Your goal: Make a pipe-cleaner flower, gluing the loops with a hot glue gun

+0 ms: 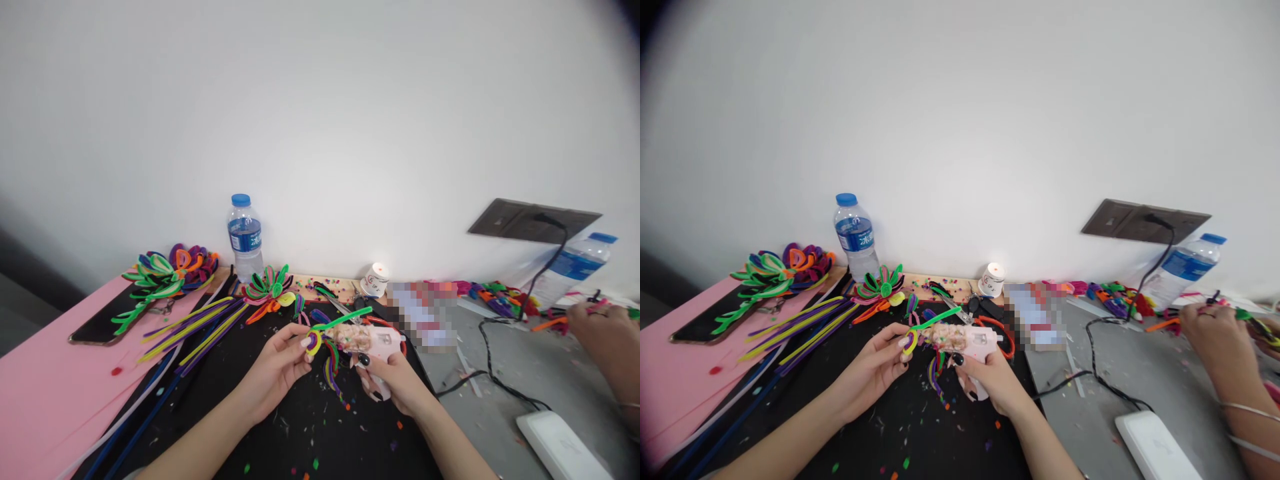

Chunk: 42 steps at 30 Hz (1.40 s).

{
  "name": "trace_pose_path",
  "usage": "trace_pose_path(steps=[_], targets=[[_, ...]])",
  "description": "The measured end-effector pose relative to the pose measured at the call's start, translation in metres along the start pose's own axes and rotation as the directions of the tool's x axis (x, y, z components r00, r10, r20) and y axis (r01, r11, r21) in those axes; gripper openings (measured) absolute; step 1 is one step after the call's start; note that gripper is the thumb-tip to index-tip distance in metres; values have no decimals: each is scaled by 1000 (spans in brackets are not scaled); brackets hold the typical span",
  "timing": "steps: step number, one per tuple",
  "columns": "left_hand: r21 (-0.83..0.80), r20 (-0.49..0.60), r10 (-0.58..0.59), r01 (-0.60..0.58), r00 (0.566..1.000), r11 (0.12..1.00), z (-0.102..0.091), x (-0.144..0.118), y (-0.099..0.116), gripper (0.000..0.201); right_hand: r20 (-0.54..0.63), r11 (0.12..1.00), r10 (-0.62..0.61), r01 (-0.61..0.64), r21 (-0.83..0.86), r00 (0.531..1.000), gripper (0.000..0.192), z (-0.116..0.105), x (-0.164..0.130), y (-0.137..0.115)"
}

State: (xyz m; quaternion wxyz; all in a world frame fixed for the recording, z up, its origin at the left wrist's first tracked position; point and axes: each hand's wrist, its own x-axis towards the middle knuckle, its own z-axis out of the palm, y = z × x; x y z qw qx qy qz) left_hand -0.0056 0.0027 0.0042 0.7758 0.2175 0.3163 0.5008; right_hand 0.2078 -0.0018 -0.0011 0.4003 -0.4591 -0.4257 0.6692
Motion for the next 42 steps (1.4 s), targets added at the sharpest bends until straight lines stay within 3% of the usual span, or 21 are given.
trace_pose_path(steps=[7, 31, 42], targets=[[4, 30, -10, 10, 999, 1000, -1, 0, -2, 14, 6, 1000, 14, -14, -21, 1000, 32, 0, 0, 1], [-6, -12, 12, -12, 1000, 1000, -2, 2, 0, 13, 78, 994, 60, -52, -97, 995, 36, -1, -3, 1], [-9, -35, 18, -18, 999, 1000, -5, 4, -1, 14, 11, 996, 8, -7, -94, 1000, 32, 1, -1, 0]])
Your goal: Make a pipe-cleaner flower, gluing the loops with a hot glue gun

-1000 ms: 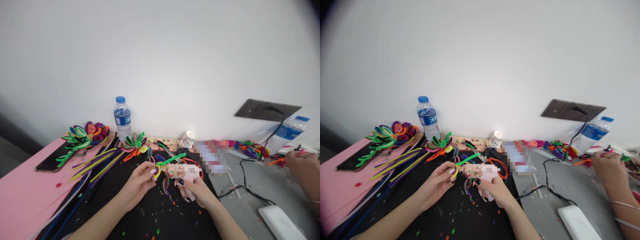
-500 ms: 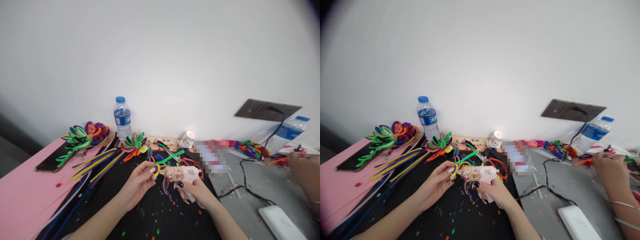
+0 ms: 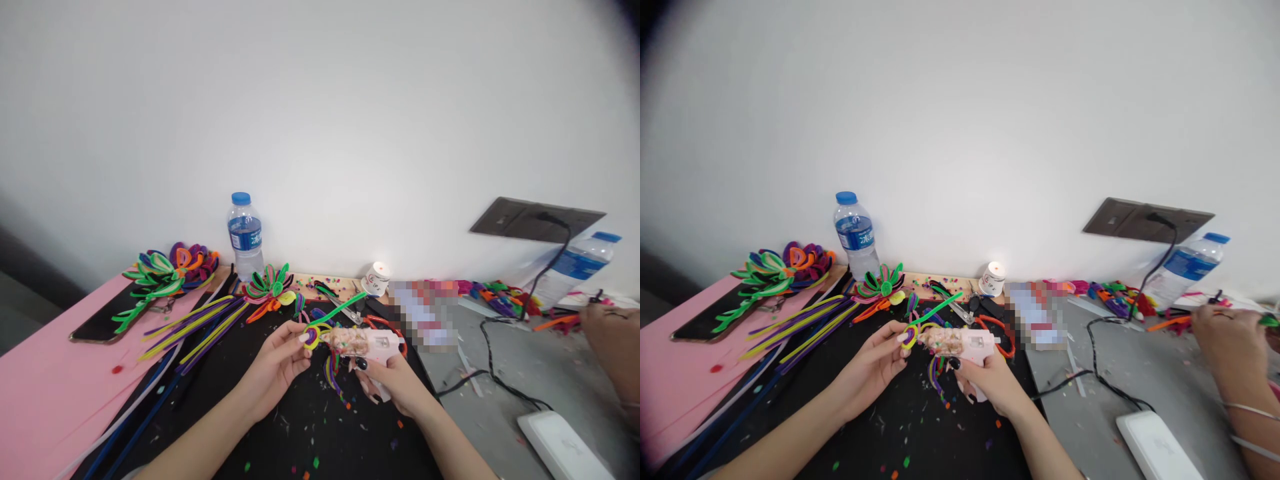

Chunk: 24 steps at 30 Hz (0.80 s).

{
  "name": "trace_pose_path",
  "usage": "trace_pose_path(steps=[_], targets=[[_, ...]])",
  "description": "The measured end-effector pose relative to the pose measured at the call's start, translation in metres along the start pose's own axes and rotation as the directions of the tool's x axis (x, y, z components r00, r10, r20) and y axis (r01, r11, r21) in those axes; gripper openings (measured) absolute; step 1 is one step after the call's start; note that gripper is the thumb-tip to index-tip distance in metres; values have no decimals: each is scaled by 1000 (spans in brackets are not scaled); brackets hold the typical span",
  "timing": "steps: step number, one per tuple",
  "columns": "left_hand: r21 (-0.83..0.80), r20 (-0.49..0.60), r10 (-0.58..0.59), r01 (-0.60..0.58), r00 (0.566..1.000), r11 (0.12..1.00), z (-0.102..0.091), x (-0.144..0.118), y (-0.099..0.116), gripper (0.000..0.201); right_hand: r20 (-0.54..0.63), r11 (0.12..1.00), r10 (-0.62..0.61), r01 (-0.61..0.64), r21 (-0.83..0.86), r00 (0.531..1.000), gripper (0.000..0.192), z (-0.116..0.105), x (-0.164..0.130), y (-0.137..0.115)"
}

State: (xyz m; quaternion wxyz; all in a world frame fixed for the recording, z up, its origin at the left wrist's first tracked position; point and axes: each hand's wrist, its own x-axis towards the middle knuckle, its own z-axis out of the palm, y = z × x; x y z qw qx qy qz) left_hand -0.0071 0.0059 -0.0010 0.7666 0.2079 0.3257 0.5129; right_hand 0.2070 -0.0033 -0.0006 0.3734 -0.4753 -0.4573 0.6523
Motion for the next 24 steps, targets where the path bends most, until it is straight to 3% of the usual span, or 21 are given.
trace_pose_path(steps=[8, 24], targets=[[-7, -31, 28, -28, 999, 1000, -3, 2, -2, 13, -32, 996, -17, 15, -83, 999, 32, 1, 1, 1], [-13, -41, 30, -31, 999, 999, 1, 0, 0, 17, -55, 998, -10, 6, -58, 998, 36, 1, 1, 3]])
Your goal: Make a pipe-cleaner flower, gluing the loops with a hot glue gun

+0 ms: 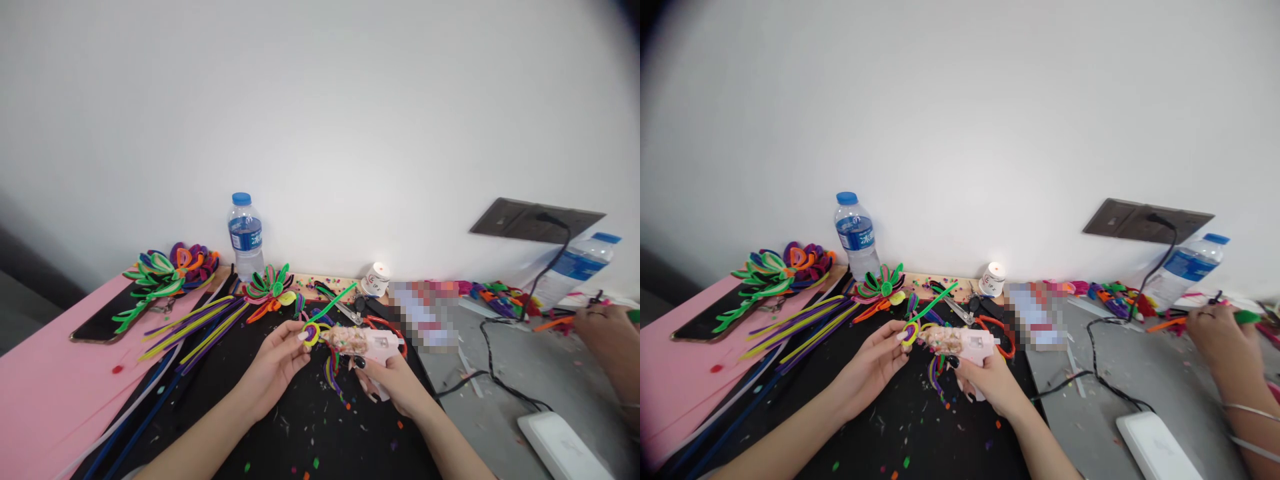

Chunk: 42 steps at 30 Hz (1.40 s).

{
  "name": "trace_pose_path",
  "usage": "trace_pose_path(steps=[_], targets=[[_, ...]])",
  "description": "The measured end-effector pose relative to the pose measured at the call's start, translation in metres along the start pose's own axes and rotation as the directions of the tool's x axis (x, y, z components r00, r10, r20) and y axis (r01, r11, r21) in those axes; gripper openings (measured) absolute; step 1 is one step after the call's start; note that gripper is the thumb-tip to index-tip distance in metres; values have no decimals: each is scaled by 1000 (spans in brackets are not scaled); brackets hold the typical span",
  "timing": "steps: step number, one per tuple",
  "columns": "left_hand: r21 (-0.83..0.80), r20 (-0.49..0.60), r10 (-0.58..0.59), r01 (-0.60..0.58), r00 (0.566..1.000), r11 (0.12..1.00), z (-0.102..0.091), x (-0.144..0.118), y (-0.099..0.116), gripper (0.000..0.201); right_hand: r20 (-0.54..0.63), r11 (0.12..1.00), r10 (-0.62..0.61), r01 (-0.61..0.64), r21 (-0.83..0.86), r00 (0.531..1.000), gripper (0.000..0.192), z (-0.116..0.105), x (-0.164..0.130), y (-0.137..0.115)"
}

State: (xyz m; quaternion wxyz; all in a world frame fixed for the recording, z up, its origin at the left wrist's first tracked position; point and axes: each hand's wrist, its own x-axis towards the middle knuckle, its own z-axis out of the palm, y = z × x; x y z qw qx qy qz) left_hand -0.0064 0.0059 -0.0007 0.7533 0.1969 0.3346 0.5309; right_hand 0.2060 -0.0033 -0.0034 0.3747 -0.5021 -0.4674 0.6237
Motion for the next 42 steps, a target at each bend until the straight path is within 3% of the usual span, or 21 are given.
trace_pose_path(steps=[30, 42], targets=[[-16, 1, 11, -11, 1000, 1000, 1, 1, 0, 18, -1, 998, 14, -14, -56, 1000, 38, 1, 0, 0], [-5, 2, -6, 6, 1000, 1000, 1, 0, 0, 17, -5, 1000, -8, 8, 9, 1000, 32, 2, -1, -4]])
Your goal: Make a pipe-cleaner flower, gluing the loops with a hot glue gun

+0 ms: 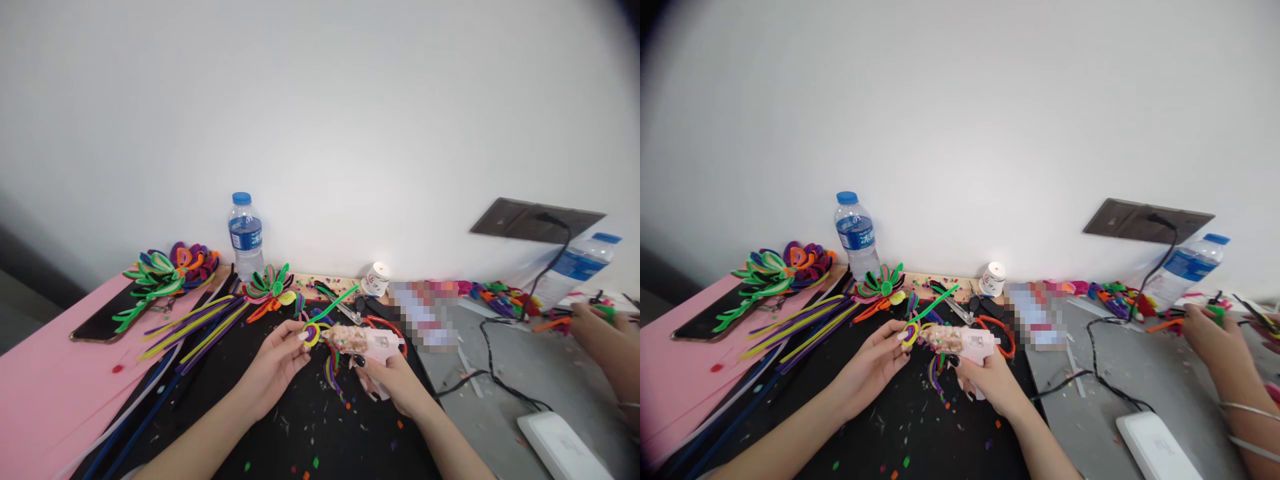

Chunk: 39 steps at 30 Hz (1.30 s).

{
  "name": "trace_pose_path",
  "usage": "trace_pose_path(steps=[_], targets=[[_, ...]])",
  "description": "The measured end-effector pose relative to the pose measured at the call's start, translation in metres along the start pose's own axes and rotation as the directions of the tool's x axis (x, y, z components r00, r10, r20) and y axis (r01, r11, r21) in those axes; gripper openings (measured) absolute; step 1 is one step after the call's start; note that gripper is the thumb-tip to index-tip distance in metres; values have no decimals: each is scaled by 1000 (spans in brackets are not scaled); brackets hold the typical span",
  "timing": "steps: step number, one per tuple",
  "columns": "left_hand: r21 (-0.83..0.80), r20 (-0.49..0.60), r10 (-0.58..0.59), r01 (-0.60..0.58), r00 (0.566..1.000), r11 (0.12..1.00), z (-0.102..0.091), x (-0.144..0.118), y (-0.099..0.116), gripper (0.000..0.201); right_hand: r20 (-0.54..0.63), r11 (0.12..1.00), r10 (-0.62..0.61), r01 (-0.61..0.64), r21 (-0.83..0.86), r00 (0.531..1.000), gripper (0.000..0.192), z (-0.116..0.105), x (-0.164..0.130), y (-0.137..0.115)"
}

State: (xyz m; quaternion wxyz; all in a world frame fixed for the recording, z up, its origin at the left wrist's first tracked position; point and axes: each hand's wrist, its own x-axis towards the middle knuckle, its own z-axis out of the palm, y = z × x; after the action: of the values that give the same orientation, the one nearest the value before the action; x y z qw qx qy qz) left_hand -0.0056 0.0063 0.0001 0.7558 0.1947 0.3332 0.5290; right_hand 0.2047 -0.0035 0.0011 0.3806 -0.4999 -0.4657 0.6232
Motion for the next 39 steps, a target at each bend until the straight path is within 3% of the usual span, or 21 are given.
trace_pose_path(steps=[21, 39], targets=[[2, 2, -46, 46, 999, 999, 1, -2, -1, 14, -8, 1000, 5, -5, 23, 1000, 33, -2, 2, 2], [-22, 87, -74, 76, 993, 997, 2, -3, 0, 13, -5, 999, 8, -7, 37, 1000, 34, -2, 1, 3]])
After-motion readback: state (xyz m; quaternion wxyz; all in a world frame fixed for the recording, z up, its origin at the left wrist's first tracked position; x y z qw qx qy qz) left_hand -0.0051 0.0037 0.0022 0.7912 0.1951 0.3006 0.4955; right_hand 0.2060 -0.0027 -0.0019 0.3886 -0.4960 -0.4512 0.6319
